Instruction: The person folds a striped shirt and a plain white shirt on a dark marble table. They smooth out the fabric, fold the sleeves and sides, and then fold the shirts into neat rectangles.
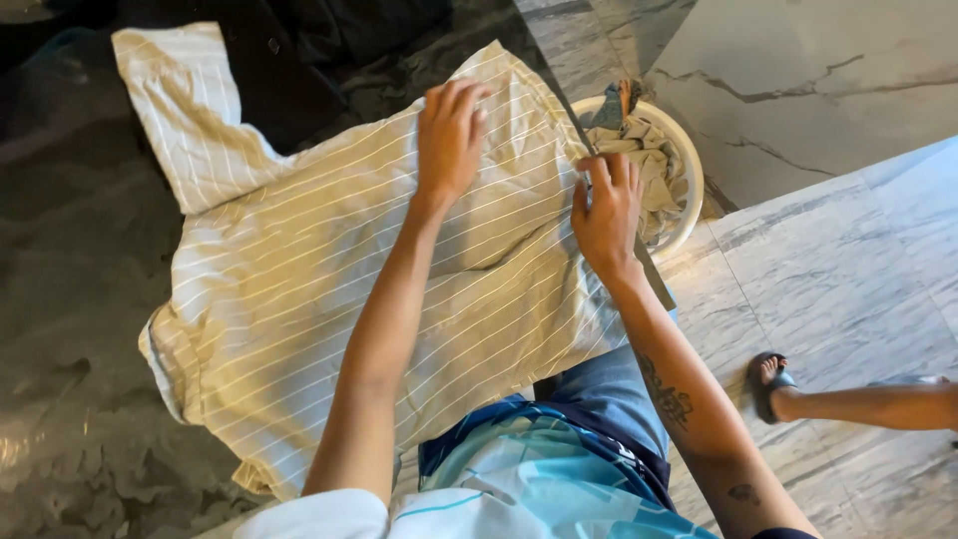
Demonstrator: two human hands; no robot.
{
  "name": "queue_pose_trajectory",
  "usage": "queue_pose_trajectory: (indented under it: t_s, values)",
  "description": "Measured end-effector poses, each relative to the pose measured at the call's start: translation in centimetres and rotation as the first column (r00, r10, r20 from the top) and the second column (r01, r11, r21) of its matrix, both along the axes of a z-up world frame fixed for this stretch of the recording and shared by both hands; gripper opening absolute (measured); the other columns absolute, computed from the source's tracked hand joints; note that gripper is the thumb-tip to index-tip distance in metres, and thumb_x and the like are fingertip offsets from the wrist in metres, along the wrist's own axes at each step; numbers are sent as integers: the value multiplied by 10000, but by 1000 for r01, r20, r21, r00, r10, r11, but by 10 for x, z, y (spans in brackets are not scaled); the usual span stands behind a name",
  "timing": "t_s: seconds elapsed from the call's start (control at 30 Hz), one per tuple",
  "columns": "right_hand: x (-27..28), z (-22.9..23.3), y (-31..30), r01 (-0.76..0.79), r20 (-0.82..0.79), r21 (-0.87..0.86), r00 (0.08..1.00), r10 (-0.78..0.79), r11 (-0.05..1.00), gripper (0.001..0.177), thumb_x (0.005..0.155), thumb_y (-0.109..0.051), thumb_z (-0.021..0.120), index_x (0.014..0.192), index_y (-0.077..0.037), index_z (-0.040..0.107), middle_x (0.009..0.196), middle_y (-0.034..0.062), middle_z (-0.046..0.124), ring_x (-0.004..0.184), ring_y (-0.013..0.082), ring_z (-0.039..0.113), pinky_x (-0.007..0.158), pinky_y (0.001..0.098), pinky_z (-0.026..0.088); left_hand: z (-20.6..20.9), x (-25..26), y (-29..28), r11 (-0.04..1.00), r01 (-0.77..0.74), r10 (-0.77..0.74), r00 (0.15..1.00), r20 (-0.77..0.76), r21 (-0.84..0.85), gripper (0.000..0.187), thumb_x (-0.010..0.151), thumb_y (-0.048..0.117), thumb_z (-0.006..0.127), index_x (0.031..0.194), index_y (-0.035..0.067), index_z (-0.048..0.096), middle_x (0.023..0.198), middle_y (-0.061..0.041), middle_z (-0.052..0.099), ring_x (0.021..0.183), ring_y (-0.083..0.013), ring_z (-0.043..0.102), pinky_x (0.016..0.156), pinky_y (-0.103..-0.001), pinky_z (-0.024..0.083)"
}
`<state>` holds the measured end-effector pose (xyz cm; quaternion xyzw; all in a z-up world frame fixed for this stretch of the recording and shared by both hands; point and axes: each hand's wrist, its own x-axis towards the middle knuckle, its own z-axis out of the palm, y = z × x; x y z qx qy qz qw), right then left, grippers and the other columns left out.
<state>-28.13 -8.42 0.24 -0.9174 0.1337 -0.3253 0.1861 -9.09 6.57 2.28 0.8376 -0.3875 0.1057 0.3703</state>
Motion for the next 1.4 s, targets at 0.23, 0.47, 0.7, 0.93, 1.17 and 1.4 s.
queue_pose_trajectory:
  t_s: [0.23, 0.47, 0.7, 0.93, 1.17, 1.4]
  values:
    - [61, 0, -3, -189, 31, -69, 981, 192, 979, 208, 894, -33, 696, 1067, -125, 627, 1115, 76, 568, 1053, 328, 540, 825, 420, 443, -22, 7, 186, 944, -322, 327, 883, 338, -74, 285, 879, -8, 642, 1048, 212, 708, 1095, 43, 674, 1082, -242, 588, 967, -432, 432]
    - [123, -8, 4, -471, -368, -112, 838, 404, 875, 670, 1070, -562, 324, 1565, -112, 370, 1602, 148, 318, 1479, 408, 239, 1167, 622, 185, -17, 1, 284, 777, -552, 453, 824, 341, 301, 459, 833, -48, 693, 1174, 249, 771, 1249, 91, 738, 1199, -209, 552, 1012, -455, 294]
    - [121, -4, 3, -393, -562, 12, 758, 331, 920, 766, 1012, -706, 136, 1655, -293, 189, 1725, 13, 90, 1574, 309, -8, 1247, 592, -7, -34, -9, 305, 632, -503, 618, 786, 9, 589, 614, 1085, 570, 208, 1646, 319, 213, 1718, -21, 188, 1574, -281, 82, 1206, -657, 83]
    - [126, -17, -4, -347, -499, 15, 810, 308, 938, 706, 1055, -656, 178, 1658, -295, 241, 1722, 3, 129, 1570, 323, 17, 1230, 621, -12, -45, 17, 300, 665, -530, 596, 801, 53, 526, 647, 1086, 559, 213, 1578, 180, 393, 1620, -106, 368, 1494, -412, 224, 1130, -730, 109]
    - [74, 3, 54, -361, -477, -48, 828, 296, 931, 707, 1078, -642, 260, 1603, -181, 372, 1686, 140, 169, 1518, 460, 101, 1193, 721, 75, -31, -70, 244, 721, -515, 501, 850, 165, 463, 538, 1055, 413, 613, 1538, 230, 465, 1634, -33, 375, 1504, -334, 285, 1173, -656, 208]
    - [71, -14, 38, -375, -600, -36, 749, 280, 926, 806, 949, -804, 49, 1651, -408, 82, 1725, -59, -31, 1573, 284, -81, 1248, 646, -53, -47, -79, 255, 676, -488, 598, 801, -23, 552, 781, 971, 792, 146, 1654, 417, 191, 1733, 62, 47, 1587, -308, -44, 1158, -735, -119]
